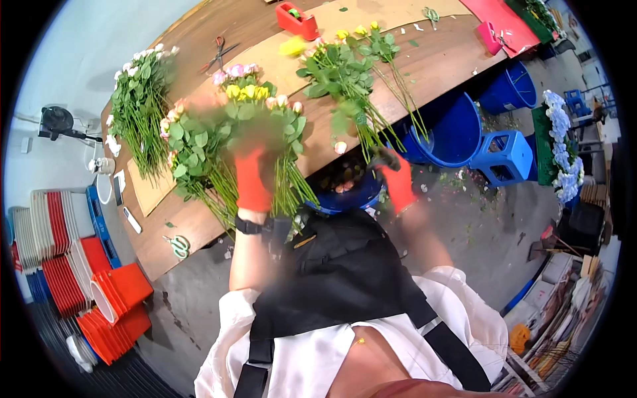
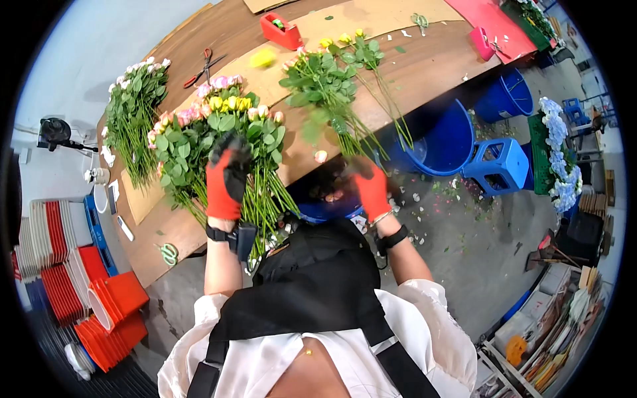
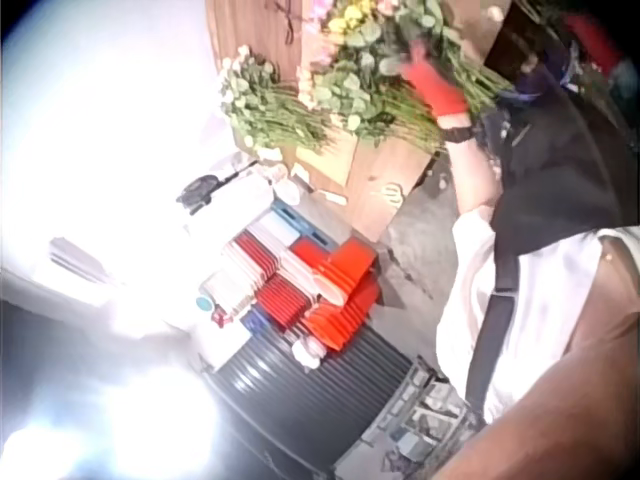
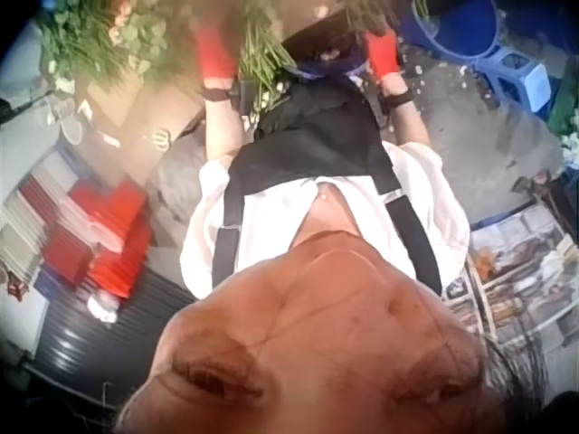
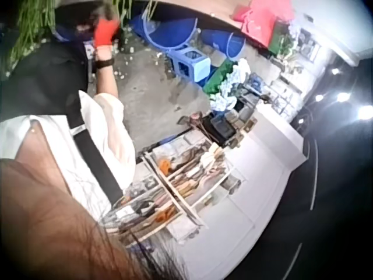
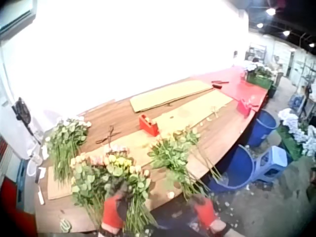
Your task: Inspecting and cleaning rose blossoms by removing outer petals and checking for quality.
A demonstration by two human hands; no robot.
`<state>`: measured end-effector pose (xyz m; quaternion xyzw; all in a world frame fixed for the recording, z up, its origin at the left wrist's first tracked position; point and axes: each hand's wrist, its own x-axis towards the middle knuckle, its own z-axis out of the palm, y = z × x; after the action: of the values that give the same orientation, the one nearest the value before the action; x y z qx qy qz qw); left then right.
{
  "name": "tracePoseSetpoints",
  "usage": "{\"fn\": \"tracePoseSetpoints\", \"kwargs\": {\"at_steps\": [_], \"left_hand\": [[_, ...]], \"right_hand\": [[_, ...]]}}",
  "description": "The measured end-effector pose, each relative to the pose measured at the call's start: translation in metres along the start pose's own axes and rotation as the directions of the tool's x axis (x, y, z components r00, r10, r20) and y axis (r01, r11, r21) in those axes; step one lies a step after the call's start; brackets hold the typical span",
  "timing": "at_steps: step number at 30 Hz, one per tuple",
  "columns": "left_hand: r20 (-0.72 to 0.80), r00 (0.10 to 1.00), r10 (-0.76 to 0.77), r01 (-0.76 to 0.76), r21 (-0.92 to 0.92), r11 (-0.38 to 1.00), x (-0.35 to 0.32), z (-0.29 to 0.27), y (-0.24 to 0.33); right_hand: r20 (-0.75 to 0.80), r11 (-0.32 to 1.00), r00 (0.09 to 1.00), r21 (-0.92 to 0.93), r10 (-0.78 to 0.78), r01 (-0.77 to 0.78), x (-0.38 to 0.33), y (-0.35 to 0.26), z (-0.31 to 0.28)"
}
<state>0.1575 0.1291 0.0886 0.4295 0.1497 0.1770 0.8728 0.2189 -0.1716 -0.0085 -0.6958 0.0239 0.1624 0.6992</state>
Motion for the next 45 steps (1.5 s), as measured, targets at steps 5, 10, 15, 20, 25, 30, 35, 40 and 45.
{"fn": "tracePoseSetpoints", "kwargs": {"at_steps": [5, 10, 15, 20, 25, 30, 35, 40, 45], "left_hand": [[-0.254, 0.947, -0.196, 0.265, 0.276, 0.924, -0.037, -0.047, -0.047], [-0.326, 0.944, -0.050, 0.232, 0.551, 0.801, -0.057, -0.093, -0.076], [-0.202, 0.961, 0.187, 0.222, 0.971, -0.089, -0.059, -0.098, -0.086], [-0.222, 0.917, 0.332, 0.316, 0.911, -0.265, -0.055, -0.105, -0.103], [-0.368, 0.907, 0.203, 0.387, 0.920, -0.065, -0.052, -0.136, -0.100], [-0.385, 0.919, 0.089, 0.318, 0.854, 0.411, -0.050, -0.150, -0.096], [-0.433, 0.868, 0.241, 0.398, 0.899, 0.183, -0.055, -0.153, -0.087], [-0.346, 0.920, 0.186, 0.359, 0.933, -0.038, -0.057, -0.148, -0.085], [-0.016, 0.879, 0.476, 0.116, 0.977, -0.182, -0.063, -0.094, -0.046]], "right_hand": [[-0.316, 0.897, 0.935, -0.443, -0.162, 0.005, 0.115, -0.016, -0.042], [-0.144, 0.324, 0.782, -0.943, -0.607, 0.078, 0.200, -0.030, -0.051], [0.192, 0.605, 0.851, -0.628, -0.488, 0.489, 0.156, 0.005, 0.046], [0.375, 0.638, 0.917, -0.676, -0.133, 0.369, 0.053, 0.052, 0.179], [0.255, 0.537, 0.954, -0.833, 0.159, 0.133, 0.039, 0.074, 0.236], [0.033, 0.786, 0.982, -0.605, 0.184, -0.128, 0.048, 0.081, 0.244], [0.000, 0.988, 0.993, -0.104, 0.117, -0.116, 0.065, 0.061, 0.222], [0.136, 0.985, 0.990, 0.171, -0.047, 0.023, 0.118, 0.085, 0.193], [0.296, 0.957, 0.943, 0.285, -0.149, 0.062, 0.093, -0.012, 0.169]]}}
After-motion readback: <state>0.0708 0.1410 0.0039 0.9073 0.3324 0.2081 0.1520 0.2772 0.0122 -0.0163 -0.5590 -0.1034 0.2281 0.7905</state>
